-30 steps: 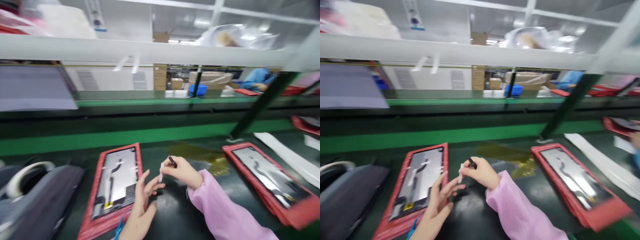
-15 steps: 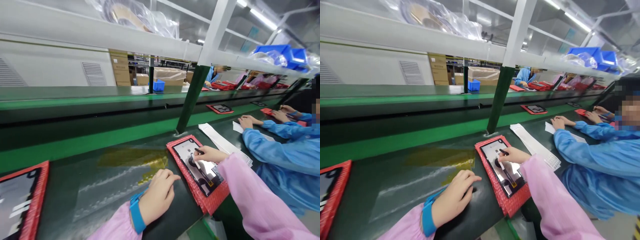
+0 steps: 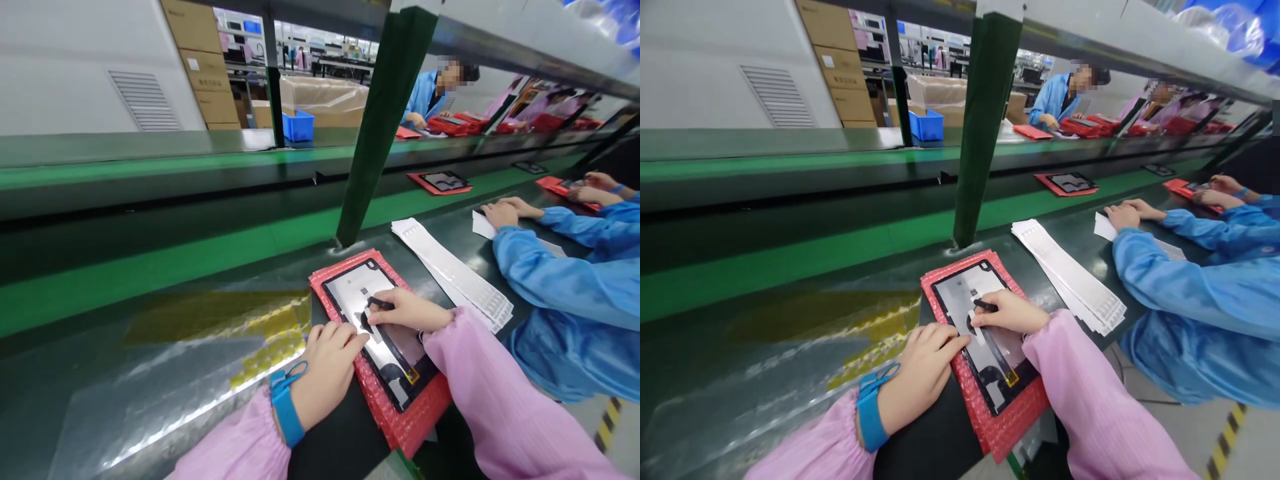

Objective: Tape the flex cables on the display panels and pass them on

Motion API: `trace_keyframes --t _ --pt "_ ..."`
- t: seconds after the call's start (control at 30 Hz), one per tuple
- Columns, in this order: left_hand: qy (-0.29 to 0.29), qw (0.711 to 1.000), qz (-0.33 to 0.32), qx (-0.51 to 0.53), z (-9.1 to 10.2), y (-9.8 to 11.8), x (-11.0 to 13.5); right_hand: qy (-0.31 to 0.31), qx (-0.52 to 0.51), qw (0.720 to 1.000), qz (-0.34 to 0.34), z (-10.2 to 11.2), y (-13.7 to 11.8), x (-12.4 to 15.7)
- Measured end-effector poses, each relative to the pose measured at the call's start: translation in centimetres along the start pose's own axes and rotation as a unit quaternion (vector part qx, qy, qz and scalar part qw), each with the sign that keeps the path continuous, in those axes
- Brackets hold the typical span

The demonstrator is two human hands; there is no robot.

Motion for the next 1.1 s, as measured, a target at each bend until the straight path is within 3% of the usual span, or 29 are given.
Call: trace_keyframes --t 0.17,0.47,0.67,0.77,0.83,0.9,0.97,1.1 --pt "0.002 1.000 -0.022 -0.015 -0.6 -0.1 -0.3 0.012 0.034 0.996 0.077 -0.3 0.5 -0.4" --pt "0.004 0.995 -0.045 -0.093 -2.4 -0.1 -0.4 0.041 0.063 0.989 0.126 -0.8 1.3 -0.5" --pt "-0.037 0.998 -0.002 -0.058 -2.2 1.1 -0.3 0.126 0.036 0.986 0.100 -1.8 0.8 -2.2" --pt "-0.061 0.996 0.033 0.050 -1.5 1.8 0.7 0.198 0.101 0.972 0.070 -0.5 0.7 -3.0" --pt "-0.054 0.970 0.097 0.217 -1.2 1.8 1.7 0.285 0.147 0.947 0.016 1.5 1.4 -2.6" --pt "-0.050 0.906 0.180 0.381 -1.3 1.2 2.7 0.342 0.165 0.924 -0.038 3.7 2.6 -1.6" --pt "-0.065 0.843 0.240 0.476 -1.8 0.4 3.0 0.336 0.163 0.925 -0.067 5.3 4.1 -0.3" --pt "-0.102 0.785 0.281 0.543 -3.1 -0.9 1.9 0.274 0.147 0.948 -0.069 5.7 6.2 1.3"
Point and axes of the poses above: each hand's wrist, its own x-axis away from the middle knuckle, its own z-axis out of the back of the hand, y = z × x, the point moved 1 cm from there along -x, towards the middle knuckle, and after that the axes turned 8 degrees about z, right-handed, at the moved point
